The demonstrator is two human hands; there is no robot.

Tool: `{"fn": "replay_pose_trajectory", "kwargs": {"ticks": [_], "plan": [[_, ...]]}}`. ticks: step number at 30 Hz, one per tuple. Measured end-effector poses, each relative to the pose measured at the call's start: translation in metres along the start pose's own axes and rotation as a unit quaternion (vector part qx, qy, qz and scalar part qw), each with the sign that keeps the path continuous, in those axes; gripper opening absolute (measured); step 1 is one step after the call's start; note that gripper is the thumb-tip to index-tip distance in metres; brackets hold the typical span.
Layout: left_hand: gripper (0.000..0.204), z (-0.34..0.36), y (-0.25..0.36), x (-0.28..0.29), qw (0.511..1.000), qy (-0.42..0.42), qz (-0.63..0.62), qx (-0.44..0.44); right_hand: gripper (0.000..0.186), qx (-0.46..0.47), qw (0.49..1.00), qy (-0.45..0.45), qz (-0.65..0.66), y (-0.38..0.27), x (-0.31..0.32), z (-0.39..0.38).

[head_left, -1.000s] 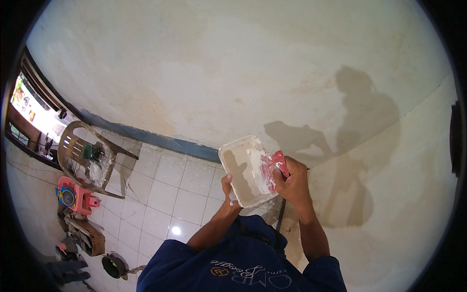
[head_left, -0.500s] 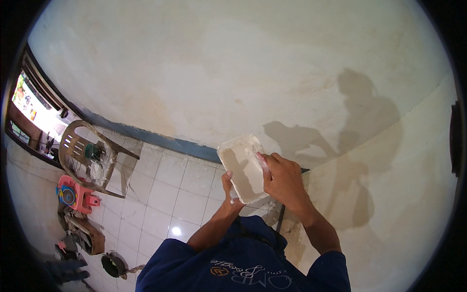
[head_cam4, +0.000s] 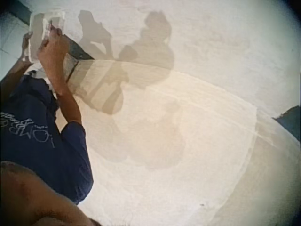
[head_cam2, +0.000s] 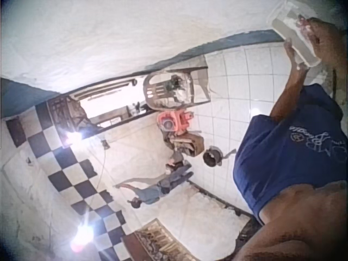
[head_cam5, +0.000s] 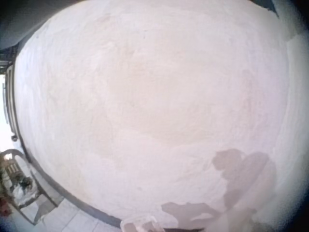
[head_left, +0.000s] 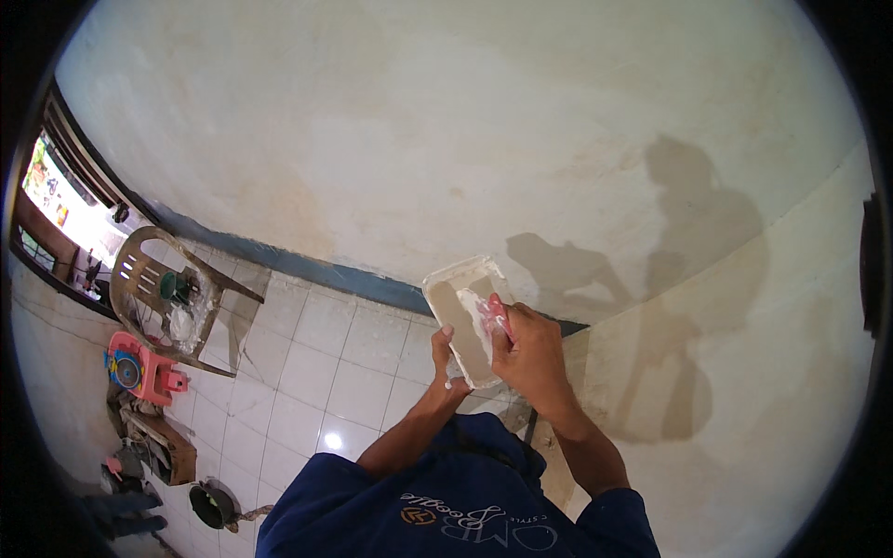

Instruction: The person scrapes filler from a tray using a putty knife and applies it to holes and cracks in a wall.

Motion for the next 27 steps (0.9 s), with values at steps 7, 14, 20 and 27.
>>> {"fn": "replay_pose_trajectory", "kwargs": {"ticks": [7, 14, 20, 27], "plan": [[0.078, -0.002, -0.004, -0.011, 0.999, -0.037, -0.028, 0.014, 0.006, 0.012, 0.999, 0.021, -0.029, 0.024, 0.022, 0.026], [0.078, 0.009, -0.013, -0.025, 0.996, -0.055, -0.070, -0.012, 0.035, -0.029, 0.974, -0.145, -0.174, 0.003, -0.006, 0.019], [0.076, 0.012, -0.027, 0.001, 0.988, -0.018, -0.150, 0.018, 0.022, -0.008, 0.979, -0.156, -0.131, -0.016, -0.003, 0.018], [0.078, -0.008, -0.010, -0.012, 0.993, -0.088, -0.074, 0.000, 0.012, -0.005, 0.999, -0.015, 0.029, 0.013, 0.024, 0.016]]}}
Point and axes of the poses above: each hand's wrist, its own z-axis towards the middle knuckle, its own x-axis out of the back of the hand, y = z × x, the point moved 3 cm from there along z, towards the middle knuckle, and after that the axes turned 11 degrees about x, right-handed, at the moved point
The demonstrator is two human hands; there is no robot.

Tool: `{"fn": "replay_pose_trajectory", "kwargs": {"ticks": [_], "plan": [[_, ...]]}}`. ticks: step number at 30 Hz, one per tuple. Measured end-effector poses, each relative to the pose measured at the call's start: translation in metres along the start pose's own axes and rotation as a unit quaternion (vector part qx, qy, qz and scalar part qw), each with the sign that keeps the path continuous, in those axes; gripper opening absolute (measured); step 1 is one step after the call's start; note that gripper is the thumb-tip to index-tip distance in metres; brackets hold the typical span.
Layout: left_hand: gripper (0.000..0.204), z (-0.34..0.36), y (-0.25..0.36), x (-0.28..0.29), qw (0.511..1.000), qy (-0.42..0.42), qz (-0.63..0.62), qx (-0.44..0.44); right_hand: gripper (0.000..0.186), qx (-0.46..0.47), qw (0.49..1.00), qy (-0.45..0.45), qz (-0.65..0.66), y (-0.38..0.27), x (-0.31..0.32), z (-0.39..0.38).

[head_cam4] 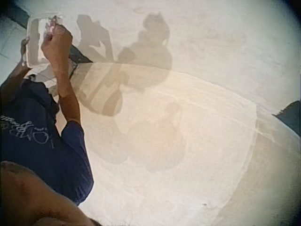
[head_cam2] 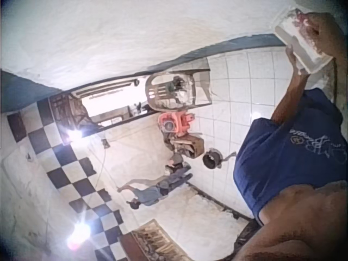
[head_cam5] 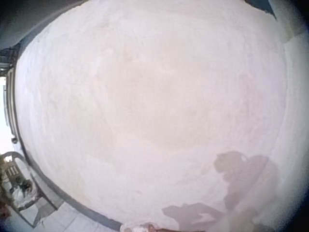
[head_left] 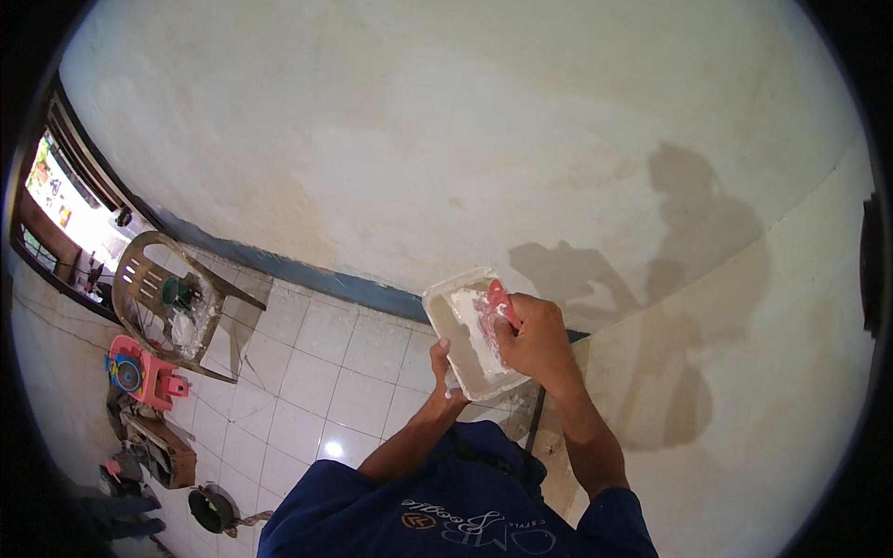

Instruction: The person scrapes filler from a tray using a putty knife and applies it to holes and cracks in a wall.

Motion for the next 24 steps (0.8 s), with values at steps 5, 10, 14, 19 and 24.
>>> {"fn": "replay_pose_trajectory", "kwargs": {"ticks": [5, 10, 14, 19, 24], "plan": [[0.079, -0.009, 0.001, -0.002, 0.998, 0.051, 0.028, 0.022, 0.014, -0.042, 0.998, -0.025, -0.032, 0.019, 0.008, -0.009], [0.078, -0.011, -0.008, -0.004, 0.999, 0.042, 0.010, 0.029, 0.015, -0.072, 0.997, 0.006, 0.026, 0.030, 0.026, -0.014], [0.078, -0.009, -0.015, -0.003, 1.000, 0.022, 0.015, 0.002, 0.005, -0.166, 0.962, 0.060, 0.210, 0.040, 0.050, -0.031], [0.079, -0.007, -0.020, -0.037, 0.999, 0.040, 0.018, 0.023, 0.003, -0.183, 0.941, 0.084, 0.271, 0.064, 0.070, -0.049], [0.079, 0.004, -0.032, -0.035, 0.996, 0.038, 0.063, 0.043, 0.006, -0.169, 0.957, 0.121, 0.201, 0.067, 0.108, -0.043]]}}
Point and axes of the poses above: each hand's wrist, its own z-axis towards the middle knuckle, its own x-axis out of the back of the hand, y = z × x, the point moved 3 cm from there along z, towards the middle knuckle, and after that the axes turned 11 degrees about x, right-handed, at the moved point
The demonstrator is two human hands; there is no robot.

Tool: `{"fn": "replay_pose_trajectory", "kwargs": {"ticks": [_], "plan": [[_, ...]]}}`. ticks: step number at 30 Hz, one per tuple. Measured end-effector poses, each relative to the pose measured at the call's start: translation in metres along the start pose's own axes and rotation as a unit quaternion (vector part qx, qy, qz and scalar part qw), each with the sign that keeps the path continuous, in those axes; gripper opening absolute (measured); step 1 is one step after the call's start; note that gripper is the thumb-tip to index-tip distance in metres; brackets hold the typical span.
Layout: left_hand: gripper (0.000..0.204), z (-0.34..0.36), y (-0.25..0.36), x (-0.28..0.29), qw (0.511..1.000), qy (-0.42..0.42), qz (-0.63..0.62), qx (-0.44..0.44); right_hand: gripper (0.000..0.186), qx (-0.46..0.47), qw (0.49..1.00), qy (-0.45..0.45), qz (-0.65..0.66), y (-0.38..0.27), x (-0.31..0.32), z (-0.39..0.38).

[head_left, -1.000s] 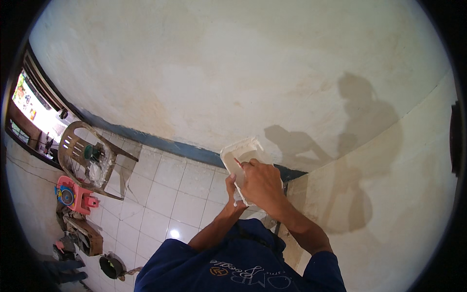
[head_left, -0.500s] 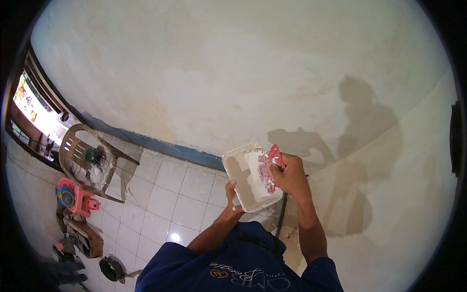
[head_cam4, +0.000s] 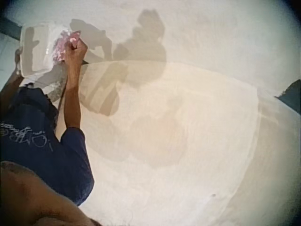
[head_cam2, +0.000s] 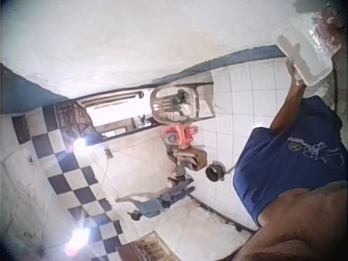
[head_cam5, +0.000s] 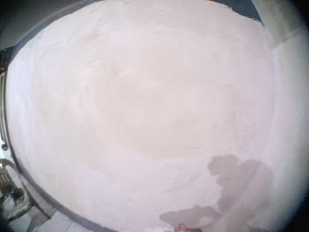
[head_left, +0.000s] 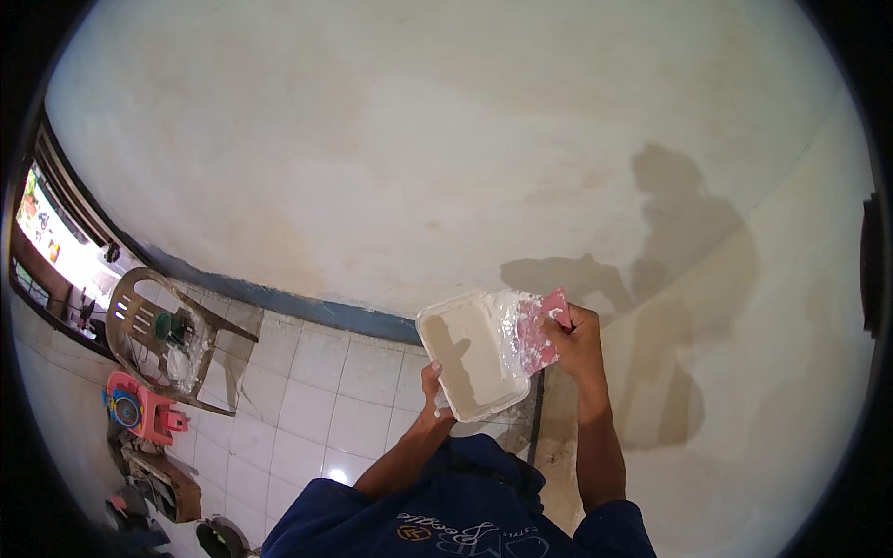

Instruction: The person scrapes filler from a tray using a putty knife and applies it to holes and cracks in a wall.

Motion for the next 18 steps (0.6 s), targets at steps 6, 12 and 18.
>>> {"fn": "replay_pose_trajectory", "kwargs": {"ticks": [6, 12, 18], "plan": [[0.077, 0.004, -0.004, -0.012, 1.000, 0.028, 0.002, -0.009, 0.007, 0.076, 0.990, 0.117, -0.014, -0.027, 0.020, 0.010], [0.079, -0.015, 0.014, -0.043, 0.999, 0.032, -0.026, 0.005, 0.004, 0.068, 0.991, 0.079, 0.082, -0.067, 0.022, -0.012], [0.082, -0.044, 0.043, -0.098, 0.999, -0.033, -0.034, 0.009, 0.037, 0.373, 0.905, -0.202, -0.029, -0.072, 0.015, -0.038]]}}
Point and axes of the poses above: each hand's wrist, its own z-axis towards the middle knuckle, its own x-axis out of the back of the hand, y = z × x, the point moved 3 cm from there along z, towards the middle knuckle, and after that the axes turned 11 degrees about x, right-handed, at the moved point
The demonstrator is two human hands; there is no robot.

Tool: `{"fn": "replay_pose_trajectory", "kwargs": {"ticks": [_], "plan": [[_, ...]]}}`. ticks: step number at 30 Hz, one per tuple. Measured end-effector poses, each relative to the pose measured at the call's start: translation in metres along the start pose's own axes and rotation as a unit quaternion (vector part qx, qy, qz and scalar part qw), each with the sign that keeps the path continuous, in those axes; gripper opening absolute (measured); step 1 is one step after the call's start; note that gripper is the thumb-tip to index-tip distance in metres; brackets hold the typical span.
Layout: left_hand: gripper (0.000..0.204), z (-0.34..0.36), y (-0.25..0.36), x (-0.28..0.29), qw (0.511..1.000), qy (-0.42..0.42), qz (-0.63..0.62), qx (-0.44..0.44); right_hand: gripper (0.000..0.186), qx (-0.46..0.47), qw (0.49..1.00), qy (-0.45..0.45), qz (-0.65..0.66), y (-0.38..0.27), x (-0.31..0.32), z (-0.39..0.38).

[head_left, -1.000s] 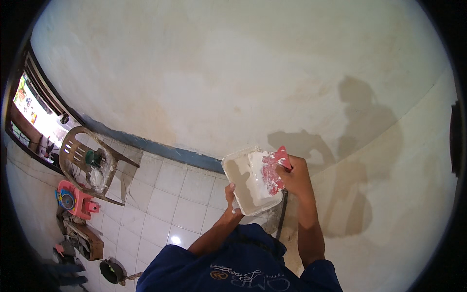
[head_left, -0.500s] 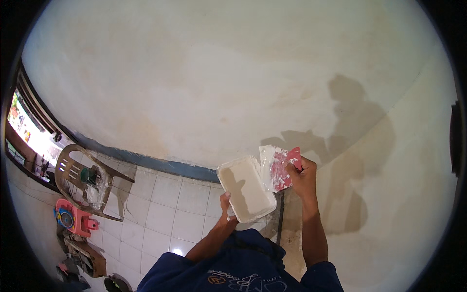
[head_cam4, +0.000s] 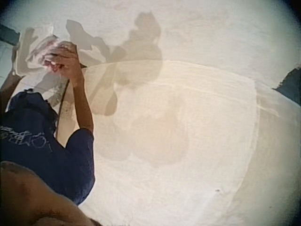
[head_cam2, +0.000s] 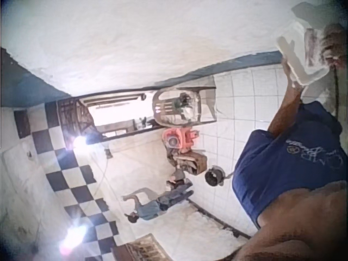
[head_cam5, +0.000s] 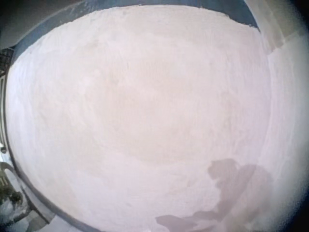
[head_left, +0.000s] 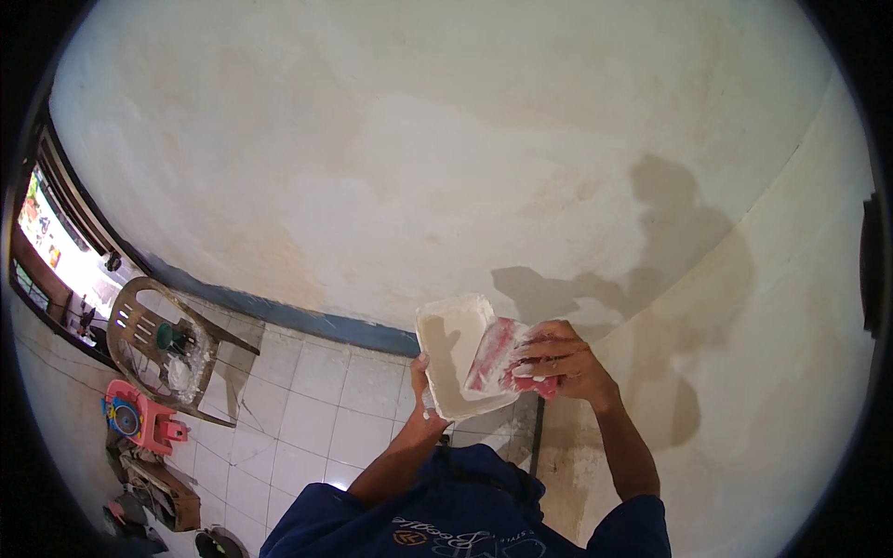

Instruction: The person scrapes filler from a tray using a putty knife and applies it to holes and cracks in a wall.

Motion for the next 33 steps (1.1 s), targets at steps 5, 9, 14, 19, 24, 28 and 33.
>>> {"fn": "replay_pose_trajectory", "kwargs": {"ticks": [5, 9, 14, 19, 24, 28, 33], "plan": [[0.081, -0.014, -0.002, 0.001, 1.000, -0.023, 0.001, 0.002, 0.037, 0.031, 0.972, -0.156, -0.173, -0.010, -0.004, -0.011], [0.080, -0.017, -0.017, 0.021, 1.000, 0.012, 0.006, -0.023, 0.039, 0.017, 0.972, -0.134, -0.193, -0.015, 0.020, -0.008], [0.077, -0.013, -0.041, 0.008, 1.000, 0.021, 0.012, -0.007, 0.041, 0.003, 0.952, -0.090, -0.294, -0.012, 0.067, -0.023], [0.078, -0.001, -0.059, 0.005, 1.000, 0.002, -0.007, 0.010, 0.035, -0.076, 0.948, 0.076, -0.299, -0.047, 0.089, -0.008], [0.076, 0.018, -0.079, 0.019, 0.994, 0.076, 0.056, -0.057, 0.018, -0.191, 0.942, 0.128, -0.244, -0.073, 0.069, 0.006], [0.076, 0.037, -0.084, 0.002, 1.000, 0.003, 0.014, -0.015, 0.020, -0.227, 0.937, 0.103, -0.244, -0.047, 0.048, 0.006], [0.077, 0.055, -0.098, 0.023, 0.999, 0.015, 0.042, -0.013, 0.013, -0.265, 0.911, -0.021, -0.314, -0.011, 0.026, 0.016]]}}
Point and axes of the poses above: each hand's wrist, its own z-axis towards the middle knuckle, its own x-axis out of the back of the hand, y = z × x, the point moved 3 cm from there along z, towards the middle knuckle, and after that the axes turned 11 degrees about x, right-handed, at the moved point
